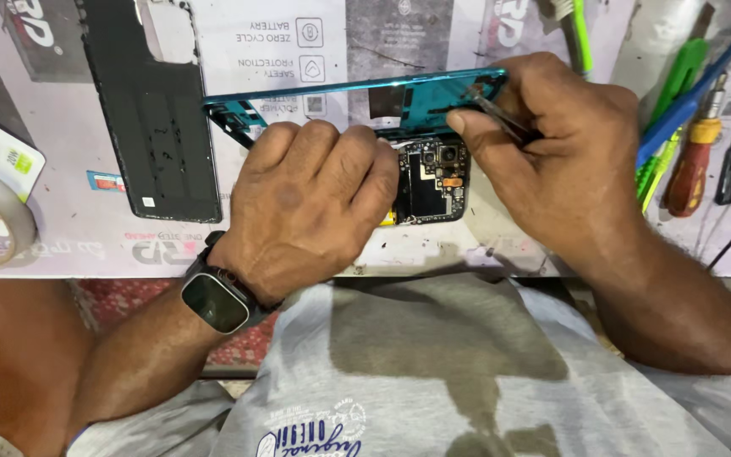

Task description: The person disassembles a teal smartphone, removes the back cover, and uses a toothbrush and tweezers to clean and adjust internal components including the battery and motherboard. The device remains open at the end.

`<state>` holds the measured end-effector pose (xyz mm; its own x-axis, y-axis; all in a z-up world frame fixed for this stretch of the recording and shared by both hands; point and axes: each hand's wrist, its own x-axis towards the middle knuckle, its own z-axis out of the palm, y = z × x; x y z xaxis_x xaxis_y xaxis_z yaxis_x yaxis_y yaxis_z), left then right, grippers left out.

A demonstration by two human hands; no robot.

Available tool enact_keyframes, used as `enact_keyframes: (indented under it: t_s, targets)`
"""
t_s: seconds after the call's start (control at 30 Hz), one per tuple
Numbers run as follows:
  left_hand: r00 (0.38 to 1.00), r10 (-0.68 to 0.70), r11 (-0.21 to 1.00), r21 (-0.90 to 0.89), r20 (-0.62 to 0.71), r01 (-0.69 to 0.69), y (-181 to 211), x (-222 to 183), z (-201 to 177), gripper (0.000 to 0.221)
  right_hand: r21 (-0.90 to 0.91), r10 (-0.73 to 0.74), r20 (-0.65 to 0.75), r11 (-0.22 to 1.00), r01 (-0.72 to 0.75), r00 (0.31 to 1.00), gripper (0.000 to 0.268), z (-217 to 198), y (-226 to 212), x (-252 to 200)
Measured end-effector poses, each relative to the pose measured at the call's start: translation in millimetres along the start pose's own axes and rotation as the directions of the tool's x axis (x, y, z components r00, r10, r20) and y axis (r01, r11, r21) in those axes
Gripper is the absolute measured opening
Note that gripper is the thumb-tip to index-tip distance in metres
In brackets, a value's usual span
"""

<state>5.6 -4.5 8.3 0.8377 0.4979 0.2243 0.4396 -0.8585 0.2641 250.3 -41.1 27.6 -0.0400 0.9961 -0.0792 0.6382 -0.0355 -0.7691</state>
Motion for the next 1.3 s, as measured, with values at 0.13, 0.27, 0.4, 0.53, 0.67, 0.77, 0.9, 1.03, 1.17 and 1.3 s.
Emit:
enact_keyframes:
  t_s: [0.13,0.27,0.4,0.53,0.67,0.77,0.9,1.03,1.17,1.3]
  targets:
    - [1.0,-0.02,1.0,-0.007,0.024,0.02,0.0,3.1,-2.8,0.024,0.031,-0.012,0.007,0.999,0.012,1.0,0.018,-0.2,-0.6,1.2]
    - [1.0,-0.011,1.0,-0.018,-0.01,0.011,-2.2,9.9,-8.3,0.026,0.077,0.029,0.016,0.997,-0.03,0.999,0.017,0.2,-2.4,4.1]
    - [0.999,-0.017,0.998,-0.053,-0.029,0.015,-1.5,15.3,-11.9,0.033,0.083,0.068,0.024,0.994,-0.069,0.997,0.018,2.5,-5.5,5.1]
    - [0.995,-0.09,0.987,-0.136,-0.036,0.084,3.1,13.1,-9.6,0.039,0.083,0.037,0.03,0.996,-0.04,0.999,0.018,2.6,-6.0,6.6]
    - [0.986,-0.161,0.977,-0.15,-0.048,0.152,10.9,5.4,-0.2,0.033,0.082,0.028,0.022,0.996,-0.03,0.999,0.018,3.0,-7.9,5.7]
    - [0.977,-0.21,0.966,-0.162,-0.039,0.201,15.9,-0.9,4.7,0.027,0.05,0.043,0.022,0.998,-0.044,0.999,0.018,2.8,-7.7,5.3]
    - [0.961,-0.271,0.948,-0.189,-0.048,0.258,22.2,-4.5,7.1,0.03,0.087,0.069,0.028,0.994,-0.072,0.997,0.019,4.5,-6.5,6.0]
    - [0.943,-0.326,0.932,-0.19,-0.062,0.31,28.2,-4.1,11.2,0.033,0.116,0.021,0.011,0.993,-0.022,1.0,0.026,6.9,-4.4,4.4]
    - [0.932,-0.359,0.917,-0.208,-0.054,0.341,29.6,-6.3,11.2,0.033,0.093,0.012,0.022,0.996,-0.014,1.0,0.023,6.4,-3.5,3.5]
    - [0.928,-0.367,0.918,-0.187,-0.066,0.35,32.8,-7.7,11.9,0.03,0.058,0.036,-0.003,0.998,-0.036,0.999,0.021,5.3,-2.6,3.8]
